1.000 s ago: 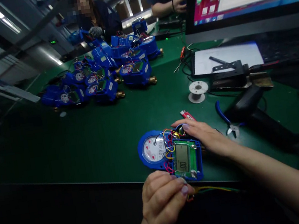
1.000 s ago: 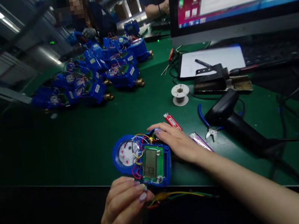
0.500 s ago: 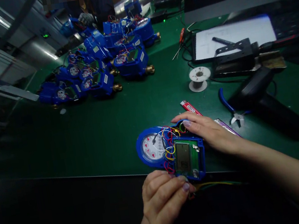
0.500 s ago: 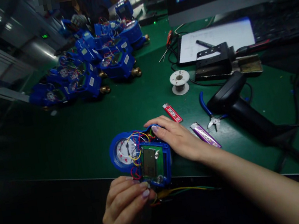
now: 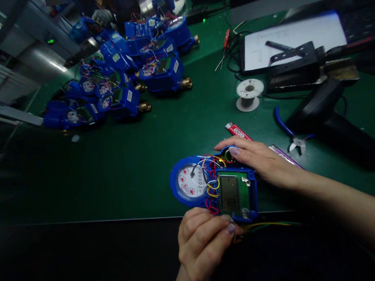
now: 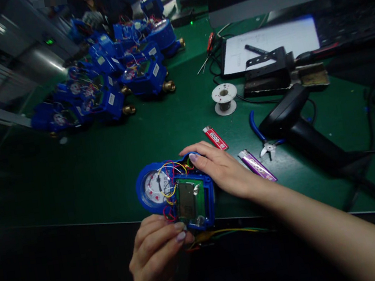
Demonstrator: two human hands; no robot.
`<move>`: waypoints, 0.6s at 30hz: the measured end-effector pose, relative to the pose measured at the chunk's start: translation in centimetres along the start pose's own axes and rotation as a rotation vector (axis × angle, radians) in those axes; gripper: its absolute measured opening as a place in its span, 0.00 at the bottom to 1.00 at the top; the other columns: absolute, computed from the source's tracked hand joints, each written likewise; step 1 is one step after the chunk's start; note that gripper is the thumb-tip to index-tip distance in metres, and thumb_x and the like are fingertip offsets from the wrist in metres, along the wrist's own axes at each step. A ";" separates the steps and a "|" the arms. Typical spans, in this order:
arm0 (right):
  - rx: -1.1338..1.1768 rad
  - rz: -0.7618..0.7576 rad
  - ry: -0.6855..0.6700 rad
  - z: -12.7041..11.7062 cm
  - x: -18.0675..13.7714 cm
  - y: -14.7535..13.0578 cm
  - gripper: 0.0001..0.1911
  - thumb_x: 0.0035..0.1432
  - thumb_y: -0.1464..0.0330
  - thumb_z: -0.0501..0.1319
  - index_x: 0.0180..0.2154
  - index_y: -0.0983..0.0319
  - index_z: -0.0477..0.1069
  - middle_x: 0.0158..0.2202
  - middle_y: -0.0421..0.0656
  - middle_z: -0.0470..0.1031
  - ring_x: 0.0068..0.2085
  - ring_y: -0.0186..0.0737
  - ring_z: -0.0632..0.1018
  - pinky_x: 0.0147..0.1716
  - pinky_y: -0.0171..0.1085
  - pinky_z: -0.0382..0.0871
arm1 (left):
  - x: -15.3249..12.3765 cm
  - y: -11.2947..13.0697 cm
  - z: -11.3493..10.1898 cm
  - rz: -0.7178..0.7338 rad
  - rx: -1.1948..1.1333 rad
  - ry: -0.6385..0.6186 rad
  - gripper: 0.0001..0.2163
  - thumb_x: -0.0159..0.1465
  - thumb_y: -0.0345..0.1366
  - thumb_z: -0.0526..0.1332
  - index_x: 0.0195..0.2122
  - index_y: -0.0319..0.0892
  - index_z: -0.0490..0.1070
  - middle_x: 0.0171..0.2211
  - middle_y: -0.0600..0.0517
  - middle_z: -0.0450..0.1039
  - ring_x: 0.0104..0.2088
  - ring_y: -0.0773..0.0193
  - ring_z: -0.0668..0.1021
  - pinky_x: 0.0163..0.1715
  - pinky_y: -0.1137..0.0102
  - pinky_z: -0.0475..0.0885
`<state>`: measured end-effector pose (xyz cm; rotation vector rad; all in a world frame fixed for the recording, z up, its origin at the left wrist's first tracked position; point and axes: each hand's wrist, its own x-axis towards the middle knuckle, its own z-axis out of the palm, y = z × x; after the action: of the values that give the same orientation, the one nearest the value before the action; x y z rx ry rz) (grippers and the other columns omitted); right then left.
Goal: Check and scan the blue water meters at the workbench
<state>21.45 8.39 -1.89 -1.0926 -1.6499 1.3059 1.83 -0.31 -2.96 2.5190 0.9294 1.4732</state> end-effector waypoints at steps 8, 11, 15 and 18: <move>0.006 0.012 -0.012 0.0 0.2 -0.1 0.16 0.64 0.61 0.48 0.46 0.60 0.67 0.45 0.41 0.70 0.46 0.36 0.70 0.48 0.36 0.60 | 0.0 -0.1 0.2 -0.010 -0.015 0.001 0.12 0.51 0.21 0.68 0.37 0.34 0.72 0.38 0.49 0.74 0.38 0.66 0.75 0.37 0.65 0.72; 0.000 0.007 -0.011 0.0 0.2 -0.1 0.16 0.64 0.61 0.47 0.46 0.61 0.68 0.45 0.42 0.70 0.46 0.38 0.70 0.48 0.37 0.60 | 0.2 -0.1 0.2 -0.015 -0.020 0.007 0.11 0.51 0.21 0.68 0.36 0.34 0.72 0.38 0.50 0.74 0.38 0.66 0.75 0.38 0.65 0.72; -0.011 0.013 -0.007 0.0 0.1 -0.1 0.16 0.64 0.61 0.47 0.45 0.60 0.68 0.44 0.42 0.71 0.44 0.39 0.71 0.48 0.40 0.62 | 0.4 -0.2 0.3 -0.014 -0.025 0.023 0.09 0.52 0.23 0.67 0.34 0.34 0.72 0.37 0.50 0.75 0.37 0.67 0.75 0.37 0.67 0.72; -0.016 0.029 -0.007 0.0 0.0 -0.3 0.16 0.63 0.61 0.47 0.45 0.60 0.68 0.44 0.41 0.71 0.44 0.39 0.71 0.48 0.40 0.62 | 0.4 -0.1 0.4 -0.021 -0.018 0.027 0.08 0.52 0.23 0.67 0.33 0.35 0.72 0.36 0.50 0.75 0.37 0.67 0.75 0.37 0.67 0.73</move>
<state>21.42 8.42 -1.58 -1.1270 -1.6580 1.3180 2.19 0.07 -2.91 2.4753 0.9394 1.5064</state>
